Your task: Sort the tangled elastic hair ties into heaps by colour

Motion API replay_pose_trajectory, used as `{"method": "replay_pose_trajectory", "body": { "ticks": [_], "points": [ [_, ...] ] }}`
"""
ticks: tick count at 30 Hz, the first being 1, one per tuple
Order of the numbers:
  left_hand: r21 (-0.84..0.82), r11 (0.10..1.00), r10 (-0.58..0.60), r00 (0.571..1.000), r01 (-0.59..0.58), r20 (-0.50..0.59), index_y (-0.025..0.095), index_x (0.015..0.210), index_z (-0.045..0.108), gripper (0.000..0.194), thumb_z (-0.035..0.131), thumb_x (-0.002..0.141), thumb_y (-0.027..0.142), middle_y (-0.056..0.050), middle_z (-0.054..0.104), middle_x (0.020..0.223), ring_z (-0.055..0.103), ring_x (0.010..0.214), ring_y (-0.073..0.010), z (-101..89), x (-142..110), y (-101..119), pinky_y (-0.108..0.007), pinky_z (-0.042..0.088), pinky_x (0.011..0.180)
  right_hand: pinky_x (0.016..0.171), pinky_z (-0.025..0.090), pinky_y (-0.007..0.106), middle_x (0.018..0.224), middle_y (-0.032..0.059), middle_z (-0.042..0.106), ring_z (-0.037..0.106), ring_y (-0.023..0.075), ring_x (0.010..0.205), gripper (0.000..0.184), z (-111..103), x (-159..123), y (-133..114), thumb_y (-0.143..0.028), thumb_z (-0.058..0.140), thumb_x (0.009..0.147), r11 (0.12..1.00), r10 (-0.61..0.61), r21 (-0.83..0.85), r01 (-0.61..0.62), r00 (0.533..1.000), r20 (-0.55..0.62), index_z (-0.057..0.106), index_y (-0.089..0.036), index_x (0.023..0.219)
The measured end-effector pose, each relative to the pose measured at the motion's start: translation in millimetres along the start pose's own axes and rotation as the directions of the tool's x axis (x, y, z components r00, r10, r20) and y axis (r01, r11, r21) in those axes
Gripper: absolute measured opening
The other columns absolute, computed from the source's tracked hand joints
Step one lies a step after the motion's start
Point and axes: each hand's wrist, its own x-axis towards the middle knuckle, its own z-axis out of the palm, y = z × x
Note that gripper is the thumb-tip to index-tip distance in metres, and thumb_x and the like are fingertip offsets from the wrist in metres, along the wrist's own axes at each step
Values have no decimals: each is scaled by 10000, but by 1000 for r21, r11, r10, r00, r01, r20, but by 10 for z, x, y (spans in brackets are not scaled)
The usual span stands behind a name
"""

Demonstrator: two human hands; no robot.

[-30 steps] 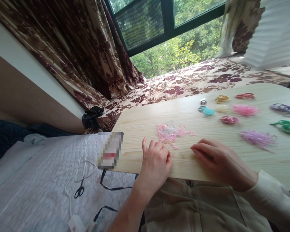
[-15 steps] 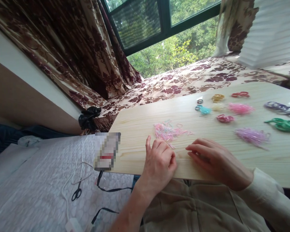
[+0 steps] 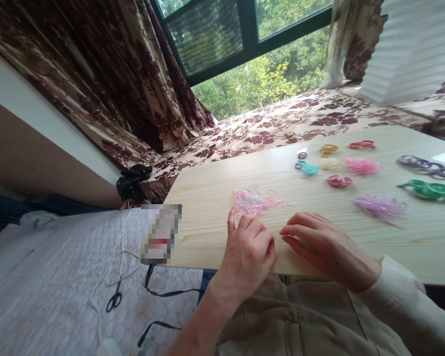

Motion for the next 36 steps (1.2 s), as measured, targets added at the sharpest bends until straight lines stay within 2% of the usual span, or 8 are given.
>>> {"method": "replay_pose_trajectory", "body": {
  "ticks": [10, 14, 20, 23, 26, 31, 33, 36],
  "points": [
    [-106, 987, -134, 985, 122, -112, 222, 825, 620, 139, 526, 860, 126, 1, 652, 873, 572, 968, -176, 26, -10, -44, -524, 207, 1159, 676, 493, 291, 802, 60, 658, 619, 164, 751, 233, 4, 13, -17, -258, 457, 935, 996, 82, 49, -81, 997, -16, 640, -212, 798],
    [-193, 958, -250, 948, 213, -194, 231, 844, 636, 159, 522, 853, 119, -4, 650, 896, 572, 968, -184, 108, -33, -110, -504, 237, 1137, 646, 499, 282, 793, 62, 650, 625, 162, 736, 252, -22, 18, 17, -288, 452, 942, 970, 153, 188, -153, 988, 19, 638, -202, 795],
    [-244, 934, -305, 937, 260, -170, 246, 880, 661, 169, 520, 873, 153, -8, 650, 933, 566, 995, -197, 220, -81, -150, -527, 229, 1125, 626, 512, 273, 755, 49, 641, 611, 151, 690, 291, -64, 50, 37, -345, 453, 948, 877, 260, 401, -264, 963, 66, 617, -190, 764],
    [-198, 945, -294, 942, 261, -160, 258, 961, 670, 198, 517, 878, 165, -26, 650, 1001, 550, 1068, -221, 243, -88, -154, -556, 211, 1127, 624, 525, 275, 747, 49, 649, 623, 161, 692, 281, -191, 37, -18, -359, 474, 937, 889, 280, 383, -252, 960, -19, 613, -204, 748],
    [-162, 943, -318, 932, 291, -173, 256, 979, 672, 216, 511, 875, 157, -41, 651, 1025, 544, 1096, -234, 258, -85, -157, -564, 236, 1115, 633, 534, 292, 789, 48, 669, 646, 185, 728, 203, -460, -58, 4, -361, 518, 916, 951, 262, 219, -217, 943, -206, 625, -246, 787],
    [-120, 943, -330, 919, 311, -215, 243, 985, 664, 226, 513, 855, 136, -54, 659, 1032, 547, 1093, -247, 289, -80, -153, -562, 282, 1091, 621, 520, 335, 810, 11, 696, 656, 202, 704, 216, -1017, -285, 539, -502, 512, 891, 946, 257, -94, -309, 897, -359, 652, -342, 851],
    [-106, 946, -323, 918, 306, -231, 236, 985, 664, 230, 515, 846, 129, -58, 664, 1035, 547, 1093, -251, 314, -89, -169, -556, 297, 1080, 652, 524, 367, 835, 18, 722, 666, 218, 714, 246, -1190, -312, 837, -527, 537, 858, 927, 275, -150, -344, 894, -353, 675, -324, 843],
    [-75, 958, -288, 920, 278, -266, 233, 985, 670, 230, 523, 836, 139, -60, 672, 1031, 554, 1087, -262, 387, -121, -250, -542, 322, 1051, 632, 508, 375, 784, 53, 739, 673, 231, 681, 253, -1368, -240, 1180, -422, 537, 854, 854, 411, -222, -471, 872, -268, 700, -253, 758]
  ]
}}
